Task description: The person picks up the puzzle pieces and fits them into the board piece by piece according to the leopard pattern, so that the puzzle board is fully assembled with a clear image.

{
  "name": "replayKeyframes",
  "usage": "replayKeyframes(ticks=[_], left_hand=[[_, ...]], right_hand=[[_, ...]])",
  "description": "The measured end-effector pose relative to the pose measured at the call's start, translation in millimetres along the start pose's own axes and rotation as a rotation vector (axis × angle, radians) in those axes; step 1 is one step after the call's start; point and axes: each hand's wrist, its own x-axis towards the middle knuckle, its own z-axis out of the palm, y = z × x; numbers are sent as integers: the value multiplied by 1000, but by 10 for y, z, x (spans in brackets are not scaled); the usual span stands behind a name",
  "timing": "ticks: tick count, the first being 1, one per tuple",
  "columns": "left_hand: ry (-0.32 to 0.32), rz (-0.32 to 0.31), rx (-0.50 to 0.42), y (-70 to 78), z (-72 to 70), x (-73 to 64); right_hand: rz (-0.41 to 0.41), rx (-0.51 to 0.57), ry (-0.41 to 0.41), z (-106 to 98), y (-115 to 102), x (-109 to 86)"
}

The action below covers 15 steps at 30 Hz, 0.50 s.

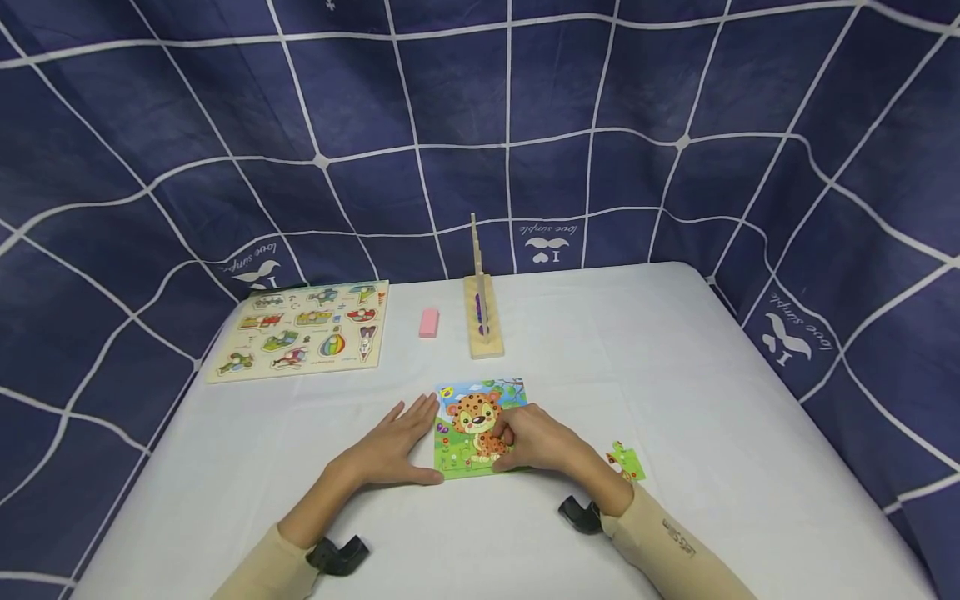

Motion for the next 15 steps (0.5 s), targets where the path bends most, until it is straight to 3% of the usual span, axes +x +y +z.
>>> replayKeyframes(ticks=[15], left_hand=[[0, -1, -15, 5, -18, -7]], right_hand=[[4, 6, 8, 20, 0, 15]])
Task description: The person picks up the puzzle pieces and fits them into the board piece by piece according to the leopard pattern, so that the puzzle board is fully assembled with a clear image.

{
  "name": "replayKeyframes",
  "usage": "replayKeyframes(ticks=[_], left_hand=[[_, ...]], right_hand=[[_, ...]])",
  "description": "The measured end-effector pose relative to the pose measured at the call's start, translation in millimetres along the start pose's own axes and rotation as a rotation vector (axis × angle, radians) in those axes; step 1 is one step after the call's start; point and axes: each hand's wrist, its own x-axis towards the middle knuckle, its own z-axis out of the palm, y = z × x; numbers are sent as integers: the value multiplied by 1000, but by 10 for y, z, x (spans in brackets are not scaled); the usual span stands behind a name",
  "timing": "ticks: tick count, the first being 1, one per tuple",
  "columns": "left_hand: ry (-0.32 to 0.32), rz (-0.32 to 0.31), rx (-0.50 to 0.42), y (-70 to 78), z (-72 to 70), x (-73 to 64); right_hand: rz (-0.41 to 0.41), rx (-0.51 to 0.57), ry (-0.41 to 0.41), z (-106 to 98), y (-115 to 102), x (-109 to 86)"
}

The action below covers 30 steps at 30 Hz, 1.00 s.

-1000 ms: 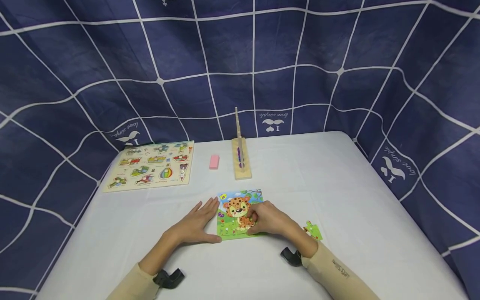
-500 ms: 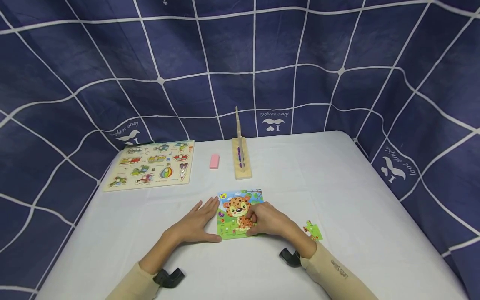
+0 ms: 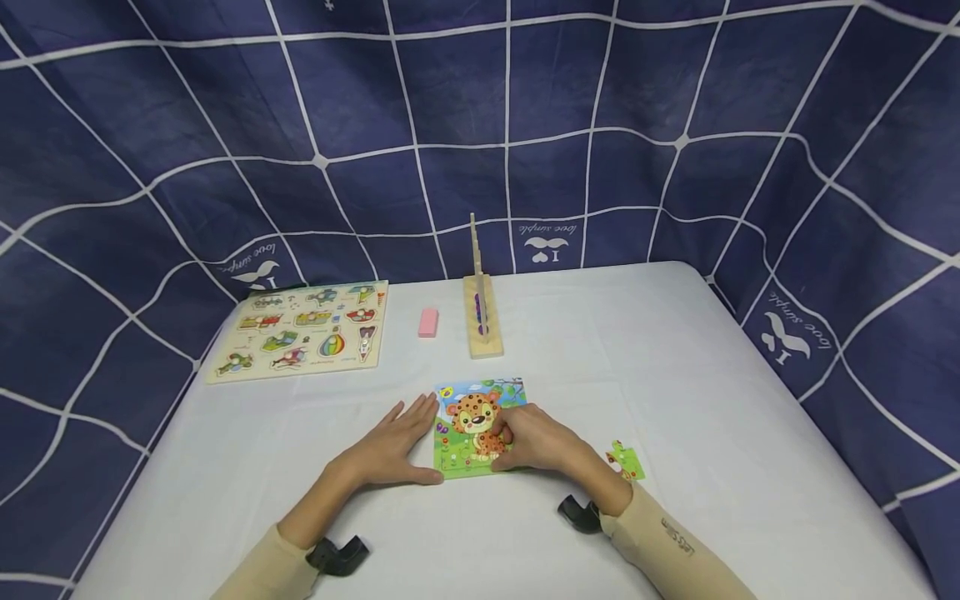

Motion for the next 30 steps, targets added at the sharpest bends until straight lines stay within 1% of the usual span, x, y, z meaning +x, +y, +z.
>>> replayKeyframes(ticks=[10, 15, 22, 30], left_hand=[[-5, 5, 11, -11, -21, -8], [-8, 1, 10, -4, -31, -7], [-18, -4, -2, -4, 1, -8], [-6, 4, 9, -6, -17, -13]], right_hand=[[-103, -1, 29, 45, -70, 48], [-145, -11, 25, 79, -73, 76], [-175, -24, -20, 114, -67, 93], [-151, -16, -39, 97, -64, 113]])
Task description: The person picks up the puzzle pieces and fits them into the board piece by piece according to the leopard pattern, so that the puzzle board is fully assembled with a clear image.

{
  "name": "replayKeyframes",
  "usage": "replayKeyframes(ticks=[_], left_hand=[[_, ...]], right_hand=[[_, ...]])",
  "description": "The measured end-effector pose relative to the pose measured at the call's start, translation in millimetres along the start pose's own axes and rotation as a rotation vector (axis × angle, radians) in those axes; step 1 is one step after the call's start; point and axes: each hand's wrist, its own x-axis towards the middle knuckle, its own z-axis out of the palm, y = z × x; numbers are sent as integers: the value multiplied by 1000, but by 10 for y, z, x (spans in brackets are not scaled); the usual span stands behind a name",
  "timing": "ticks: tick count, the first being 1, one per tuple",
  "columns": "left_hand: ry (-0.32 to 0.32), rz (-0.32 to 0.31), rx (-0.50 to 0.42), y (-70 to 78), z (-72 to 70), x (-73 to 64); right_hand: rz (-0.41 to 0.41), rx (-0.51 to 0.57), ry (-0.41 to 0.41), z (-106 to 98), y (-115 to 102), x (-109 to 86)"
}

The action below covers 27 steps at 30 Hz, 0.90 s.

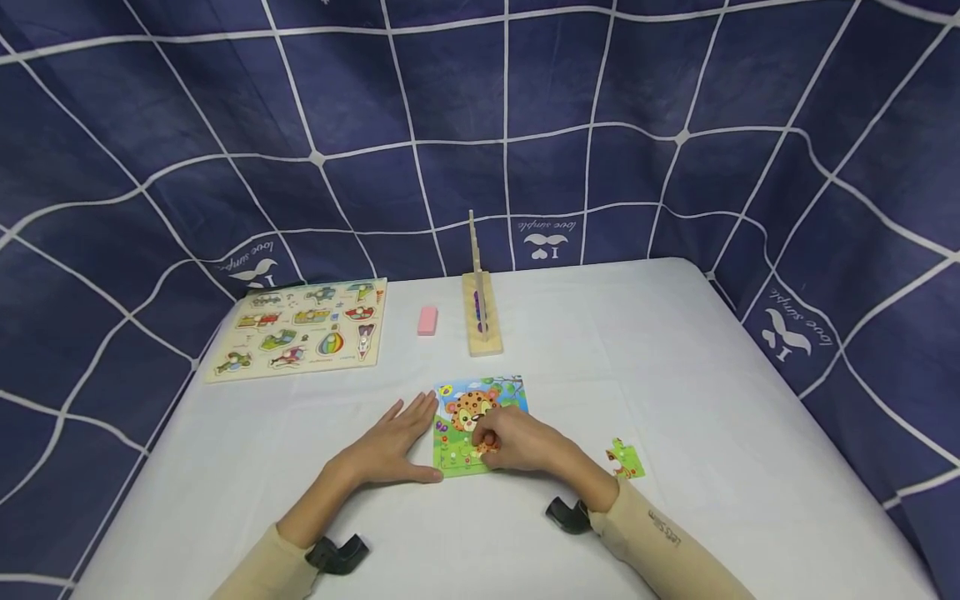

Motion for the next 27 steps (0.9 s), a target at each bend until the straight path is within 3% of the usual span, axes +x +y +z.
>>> replayKeyframes(ticks=[27], left_hand=[[2, -2, -4, -15, 17, 20]], right_hand=[[-6, 9, 5, -10, -10, -12]])
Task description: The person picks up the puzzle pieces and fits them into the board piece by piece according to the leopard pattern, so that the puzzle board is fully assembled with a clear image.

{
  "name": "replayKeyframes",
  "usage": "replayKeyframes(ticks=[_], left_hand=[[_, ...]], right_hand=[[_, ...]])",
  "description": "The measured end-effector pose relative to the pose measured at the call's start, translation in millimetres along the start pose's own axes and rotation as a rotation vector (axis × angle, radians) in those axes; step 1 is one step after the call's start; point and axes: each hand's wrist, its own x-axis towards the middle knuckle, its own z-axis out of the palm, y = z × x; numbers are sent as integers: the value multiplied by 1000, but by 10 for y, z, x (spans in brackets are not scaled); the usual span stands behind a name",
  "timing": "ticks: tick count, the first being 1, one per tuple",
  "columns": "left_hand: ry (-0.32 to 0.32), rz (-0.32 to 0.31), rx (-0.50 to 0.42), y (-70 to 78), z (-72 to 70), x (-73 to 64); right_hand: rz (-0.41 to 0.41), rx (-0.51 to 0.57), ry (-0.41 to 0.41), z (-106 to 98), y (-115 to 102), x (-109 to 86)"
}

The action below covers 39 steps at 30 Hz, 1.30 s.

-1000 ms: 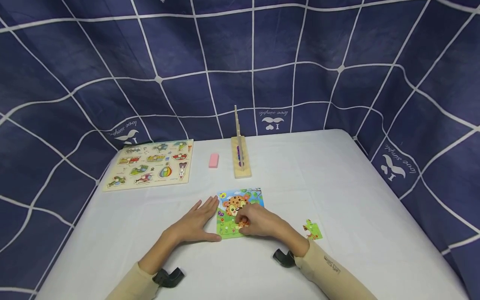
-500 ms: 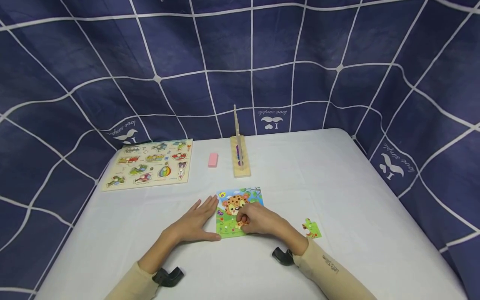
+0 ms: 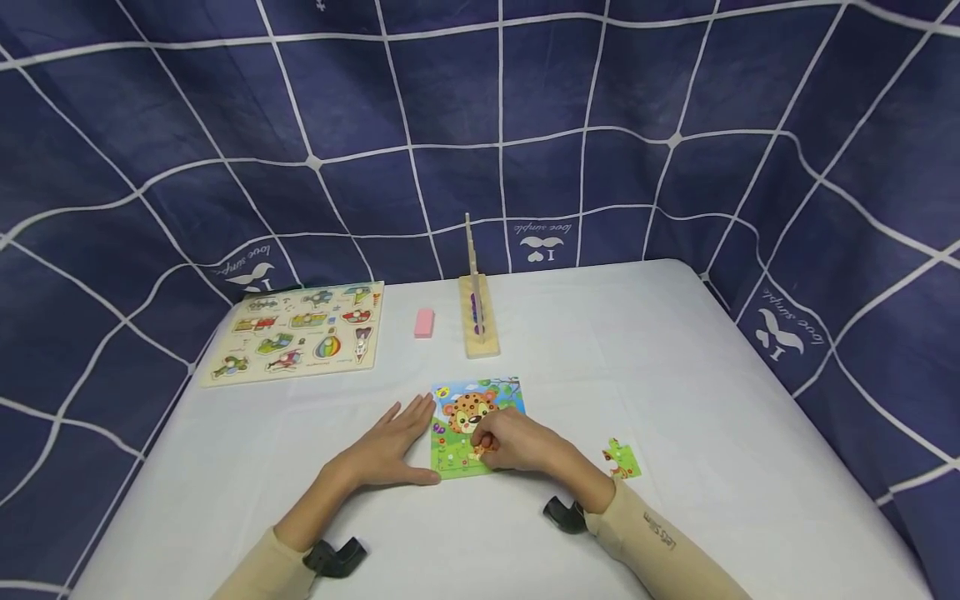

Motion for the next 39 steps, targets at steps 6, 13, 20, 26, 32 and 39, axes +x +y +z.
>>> replayKeyframes(ticks=[6, 13, 20, 26, 32, 39], left_hand=[[-3, 3, 6, 13, -5, 1], [0, 5, 3, 16, -8, -5], [-4, 0, -3, 15, -17, -11], [6, 10, -9, 10, 1, -2], [8, 12, -15, 17, 17, 4], [6, -3, -21, 39, -18, -24]], right_hand=[[-8, 12, 3, -4, 18, -11], [-12, 42, -3, -16, 69, -4], [1, 49, 15, -122, 48, -40], [38, 65, 21, -239, 54, -131], [92, 70, 6, -351, 105, -307], [142, 47, 32, -476, 228, -570]])
